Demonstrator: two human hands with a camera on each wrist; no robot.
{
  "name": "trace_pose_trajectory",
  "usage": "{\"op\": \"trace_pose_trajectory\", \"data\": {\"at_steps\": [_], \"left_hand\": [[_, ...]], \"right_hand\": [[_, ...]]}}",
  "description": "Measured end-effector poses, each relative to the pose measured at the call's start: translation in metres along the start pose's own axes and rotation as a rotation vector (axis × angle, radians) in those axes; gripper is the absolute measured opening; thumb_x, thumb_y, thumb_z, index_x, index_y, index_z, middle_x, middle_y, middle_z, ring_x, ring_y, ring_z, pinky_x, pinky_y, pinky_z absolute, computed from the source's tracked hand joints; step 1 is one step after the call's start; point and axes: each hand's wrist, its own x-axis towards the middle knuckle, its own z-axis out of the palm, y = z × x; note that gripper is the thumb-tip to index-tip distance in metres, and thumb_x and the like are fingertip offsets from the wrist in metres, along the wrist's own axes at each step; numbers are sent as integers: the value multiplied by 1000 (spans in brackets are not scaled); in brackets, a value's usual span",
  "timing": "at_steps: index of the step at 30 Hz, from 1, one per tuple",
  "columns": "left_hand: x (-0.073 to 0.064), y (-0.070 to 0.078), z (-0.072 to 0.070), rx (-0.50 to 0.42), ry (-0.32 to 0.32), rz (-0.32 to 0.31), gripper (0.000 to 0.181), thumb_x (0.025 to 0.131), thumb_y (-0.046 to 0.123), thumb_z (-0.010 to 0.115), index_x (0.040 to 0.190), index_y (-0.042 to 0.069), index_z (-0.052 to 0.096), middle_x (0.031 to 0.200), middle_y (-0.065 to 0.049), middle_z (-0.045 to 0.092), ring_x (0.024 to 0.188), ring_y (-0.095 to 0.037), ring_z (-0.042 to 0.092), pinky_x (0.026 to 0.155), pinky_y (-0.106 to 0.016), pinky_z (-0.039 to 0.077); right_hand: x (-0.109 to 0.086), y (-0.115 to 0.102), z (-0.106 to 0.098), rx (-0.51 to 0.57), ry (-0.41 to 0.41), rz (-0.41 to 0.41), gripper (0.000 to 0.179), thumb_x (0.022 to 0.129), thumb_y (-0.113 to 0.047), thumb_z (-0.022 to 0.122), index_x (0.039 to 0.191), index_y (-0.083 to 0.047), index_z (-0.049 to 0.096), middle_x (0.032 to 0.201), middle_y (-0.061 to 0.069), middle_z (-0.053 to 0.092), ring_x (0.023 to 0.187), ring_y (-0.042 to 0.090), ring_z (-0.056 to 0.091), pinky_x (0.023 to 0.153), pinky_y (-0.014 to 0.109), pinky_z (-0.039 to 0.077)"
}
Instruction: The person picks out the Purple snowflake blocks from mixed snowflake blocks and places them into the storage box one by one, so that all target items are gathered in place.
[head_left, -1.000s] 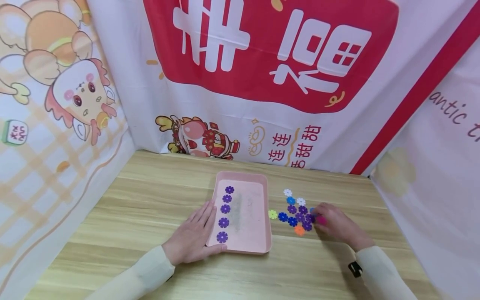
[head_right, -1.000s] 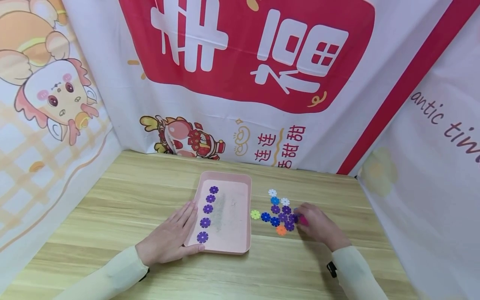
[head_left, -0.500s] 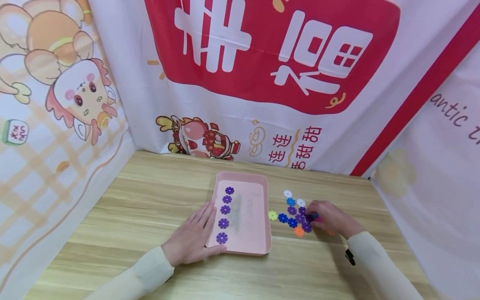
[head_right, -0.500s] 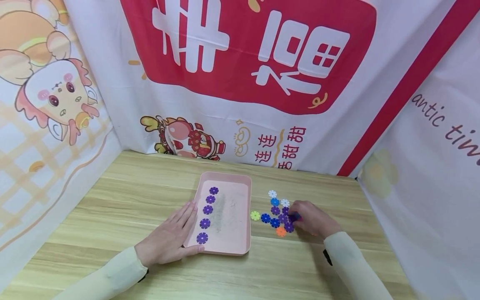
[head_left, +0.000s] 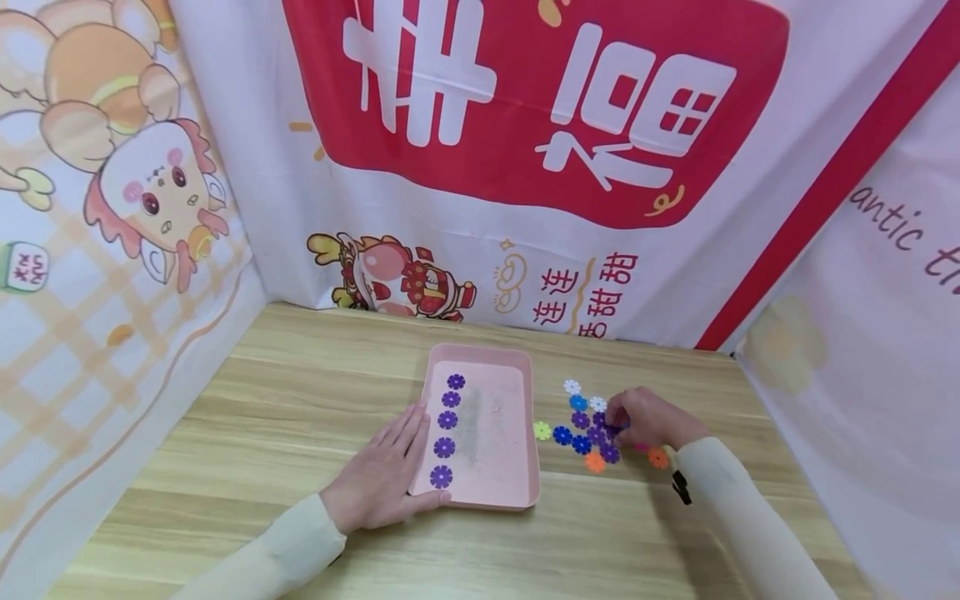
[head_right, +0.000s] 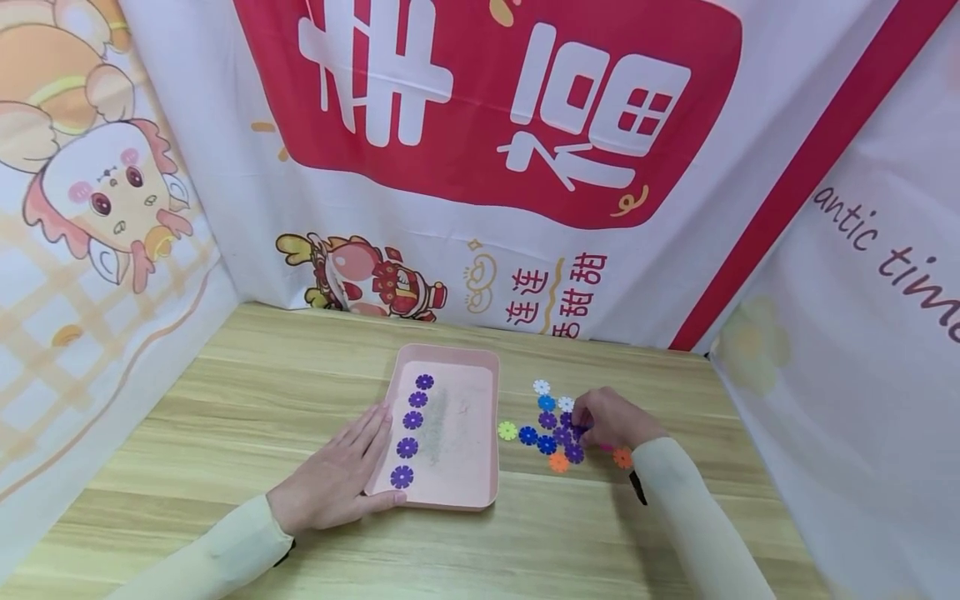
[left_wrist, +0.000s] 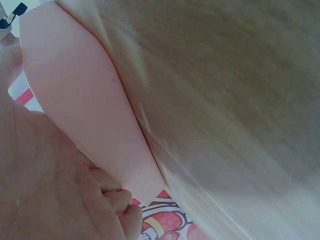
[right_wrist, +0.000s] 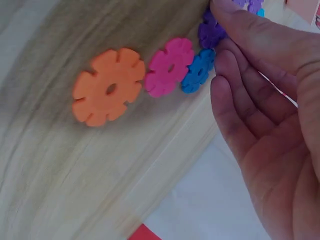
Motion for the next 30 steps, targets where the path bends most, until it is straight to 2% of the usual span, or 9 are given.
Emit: {"op": "trace_pose_trajectory", "data": {"at_steps": [6, 12, 23, 30], "left_hand": [[-1, 0, -1, 4, 2, 2, 108, 98, 73, 54, 162, -10, 28, 172, -31, 20, 161, -46, 25, 131, -57, 30], [-2, 0, -2, 11, -9, -8, 109, 97, 76, 52, 162, -9, 28, 173, -30, 19, 161, -45, 25, 131, -57, 30], [-1, 1, -2, 10, -20, -14, 111, 97, 78, 49, 163, -8, 27, 174, -28, 17, 162, -44, 23, 131, -56, 28], [-1, 0, 0, 17, -5, -6, 109, 97, 77, 50, 162, -9, 29, 173, -29, 19, 162, -44, 25, 131, -56, 29]], "right_hand": [[6, 4, -3, 72, -33, 55, 23, 83, -16, 91, 95, -18, 72, 94, -4, 69, 87, 14, 61, 82, 34, 58], [6, 3, 0, 104, -19, 65, 24, 81, -16, 92, 89, -17, 69, 90, -3, 68, 84, 15, 59, 79, 32, 55], [-3, -2, -9, 78, -26, 17, 18, 86, -12, 88, 82, -16, 70, 81, -5, 68, 75, 12, 61, 68, 26, 54], [-3, -11, -18, 38, -54, -34, 18, 92, -9, 81, 79, -20, 75, 83, -9, 71, 75, 9, 61, 69, 23, 54]]}}
